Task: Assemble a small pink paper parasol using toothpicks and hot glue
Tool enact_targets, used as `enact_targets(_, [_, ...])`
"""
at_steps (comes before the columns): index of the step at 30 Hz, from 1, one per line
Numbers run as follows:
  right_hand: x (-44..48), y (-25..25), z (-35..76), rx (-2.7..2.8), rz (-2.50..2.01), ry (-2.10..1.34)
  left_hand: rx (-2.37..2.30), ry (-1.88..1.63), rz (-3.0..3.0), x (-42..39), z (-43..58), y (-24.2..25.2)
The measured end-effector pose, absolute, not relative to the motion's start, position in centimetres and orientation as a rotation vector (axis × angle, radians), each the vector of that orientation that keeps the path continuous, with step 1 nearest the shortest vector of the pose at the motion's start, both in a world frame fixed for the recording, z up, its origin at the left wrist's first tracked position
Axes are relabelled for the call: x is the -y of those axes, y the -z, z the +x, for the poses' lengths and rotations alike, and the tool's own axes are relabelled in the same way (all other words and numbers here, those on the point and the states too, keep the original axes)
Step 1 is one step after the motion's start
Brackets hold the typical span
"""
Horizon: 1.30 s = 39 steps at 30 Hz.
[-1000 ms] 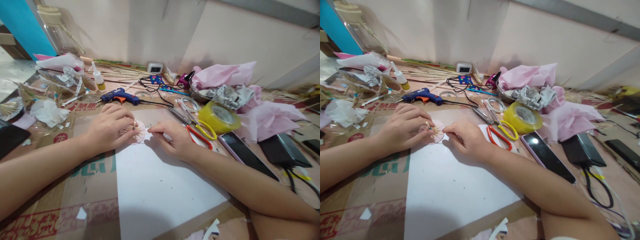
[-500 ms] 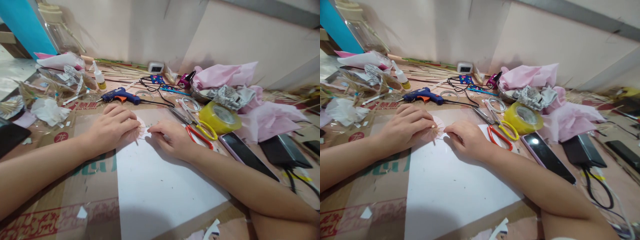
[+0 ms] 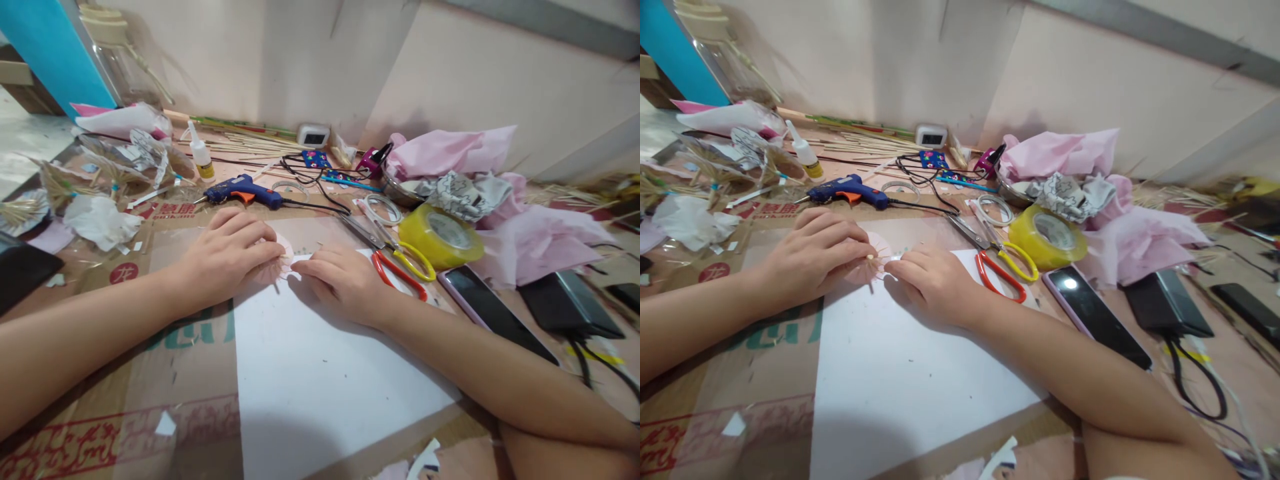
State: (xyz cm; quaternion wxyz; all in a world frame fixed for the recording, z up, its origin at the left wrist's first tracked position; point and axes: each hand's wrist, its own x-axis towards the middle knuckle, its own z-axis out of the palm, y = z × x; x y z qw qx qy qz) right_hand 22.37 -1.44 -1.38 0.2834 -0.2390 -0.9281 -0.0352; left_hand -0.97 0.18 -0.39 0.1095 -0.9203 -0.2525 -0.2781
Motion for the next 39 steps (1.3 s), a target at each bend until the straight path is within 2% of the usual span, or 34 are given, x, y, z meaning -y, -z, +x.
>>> enact_targets(8, [1.38, 1.09, 22.26, 2.489, -0.658, 0.037, 0.767, 0.872, -2.661, -0.23, -0.63, 0.44])
enact_targets(23, [0.90, 1.33, 22.54, 2.399, -0.792, -0.454, 0.790, 0.836, -2.705, -0.39, -0.64, 0.55])
enact_targets(39, [1.13, 1.42, 22.14, 2.427, -0.696, -0.277, 1.013, 0.751, -2.965, -0.35, -0.59, 0.42])
